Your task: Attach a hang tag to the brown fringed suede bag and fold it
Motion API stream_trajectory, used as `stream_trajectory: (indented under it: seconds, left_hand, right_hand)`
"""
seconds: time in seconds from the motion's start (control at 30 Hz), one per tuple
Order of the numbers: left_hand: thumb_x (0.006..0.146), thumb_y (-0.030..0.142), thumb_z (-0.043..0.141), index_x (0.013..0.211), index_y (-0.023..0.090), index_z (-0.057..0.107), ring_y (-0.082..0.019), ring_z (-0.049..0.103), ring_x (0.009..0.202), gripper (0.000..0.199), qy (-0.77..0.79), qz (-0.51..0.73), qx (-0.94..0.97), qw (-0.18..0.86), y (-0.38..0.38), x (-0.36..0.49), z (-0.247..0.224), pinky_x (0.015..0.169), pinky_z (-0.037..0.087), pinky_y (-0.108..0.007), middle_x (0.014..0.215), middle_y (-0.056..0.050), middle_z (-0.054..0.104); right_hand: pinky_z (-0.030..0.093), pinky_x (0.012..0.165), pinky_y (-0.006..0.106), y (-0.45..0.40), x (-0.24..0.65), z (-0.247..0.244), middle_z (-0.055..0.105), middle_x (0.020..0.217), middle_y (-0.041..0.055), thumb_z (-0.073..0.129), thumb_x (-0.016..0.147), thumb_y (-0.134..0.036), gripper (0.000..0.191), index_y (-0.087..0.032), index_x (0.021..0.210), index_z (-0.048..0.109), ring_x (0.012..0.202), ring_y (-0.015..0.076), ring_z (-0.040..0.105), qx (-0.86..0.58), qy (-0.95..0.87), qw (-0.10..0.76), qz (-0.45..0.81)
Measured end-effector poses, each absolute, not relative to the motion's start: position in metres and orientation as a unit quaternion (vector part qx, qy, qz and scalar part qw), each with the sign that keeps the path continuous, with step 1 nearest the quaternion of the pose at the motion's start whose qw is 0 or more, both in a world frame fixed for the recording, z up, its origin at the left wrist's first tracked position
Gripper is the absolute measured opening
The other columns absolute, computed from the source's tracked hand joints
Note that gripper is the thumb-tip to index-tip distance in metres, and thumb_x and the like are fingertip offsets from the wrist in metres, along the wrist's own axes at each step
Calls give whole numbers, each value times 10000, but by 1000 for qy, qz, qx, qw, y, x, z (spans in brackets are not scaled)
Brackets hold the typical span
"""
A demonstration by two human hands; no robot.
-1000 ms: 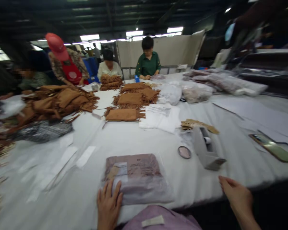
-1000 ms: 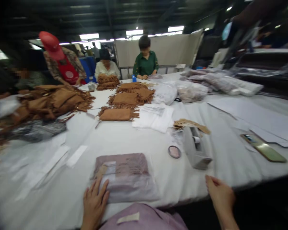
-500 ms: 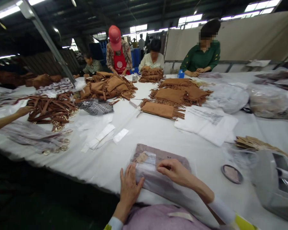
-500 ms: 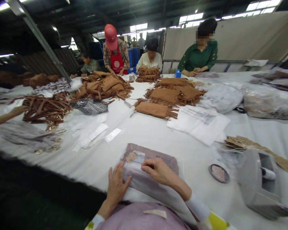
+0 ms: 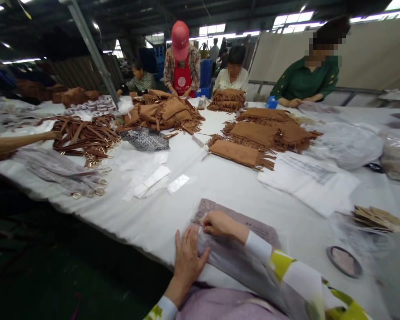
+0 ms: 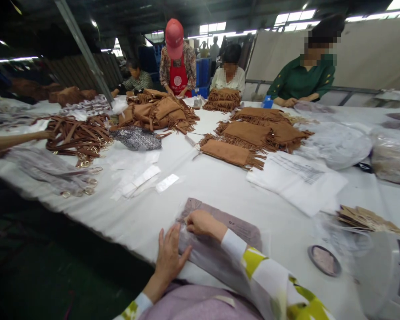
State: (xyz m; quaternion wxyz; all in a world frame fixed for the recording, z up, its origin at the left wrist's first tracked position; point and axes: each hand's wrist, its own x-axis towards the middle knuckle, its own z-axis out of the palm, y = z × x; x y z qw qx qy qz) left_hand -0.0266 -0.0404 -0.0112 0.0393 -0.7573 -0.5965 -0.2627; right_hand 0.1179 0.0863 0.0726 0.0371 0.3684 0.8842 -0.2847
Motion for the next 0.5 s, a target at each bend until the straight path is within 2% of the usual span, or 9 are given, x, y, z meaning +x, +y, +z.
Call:
stream_trajectory:
  seconds: [0.17,0.23,0.33,0.4,0.5]
  left_hand:
    - [850,409,524,1335,229,447,-277,459,1234,523,-597,-244,-764,31,-40,-26,-3,1082,239,-554,1330,-124,537]
    - [847,410,529,1285,235,510,-281,463,1228,472,-600,-239,-763,27,-40,-26,-1,1075,247,-554,1328,-126,538]
    - [845,412,533,1234,218,559,-284,465,1225,435,-602,-241,-761,25,-40,-25,0,1073,252,-555,1318,-137,547]
    - [844,413,534,1216,216,574,-288,465,1226,423,-603,-243,-759,23,-40,-24,0,1071,256,-557,1318,-140,547]
    - [847,407,532,1216,217,576,-288,470,1222,418,-605,-247,-756,20,-40,-23,-2,1072,254,-561,1317,-136,551]
  right_hand:
    - [381,594,271,86,113,69,666,680,65,605,726,-231,85,-184,687,664,684,214,599,421,871,56,-247]
    - [393,613,281,86,112,68,676,727,74,631,721,-270,98,-188,761,667,724,237,616,443,863,56,-236]
    - [406,635,294,87,113,64,682,861,104,726,649,-376,429,-176,1011,610,798,277,627,486,845,43,-218]
    - [407,640,293,89,116,60,678,908,107,766,601,-427,593,-180,1095,551,829,288,629,522,826,25,-212]
    - [395,633,281,92,128,54,680,897,82,707,684,-434,484,-208,1075,534,824,262,634,573,795,-12,-198]
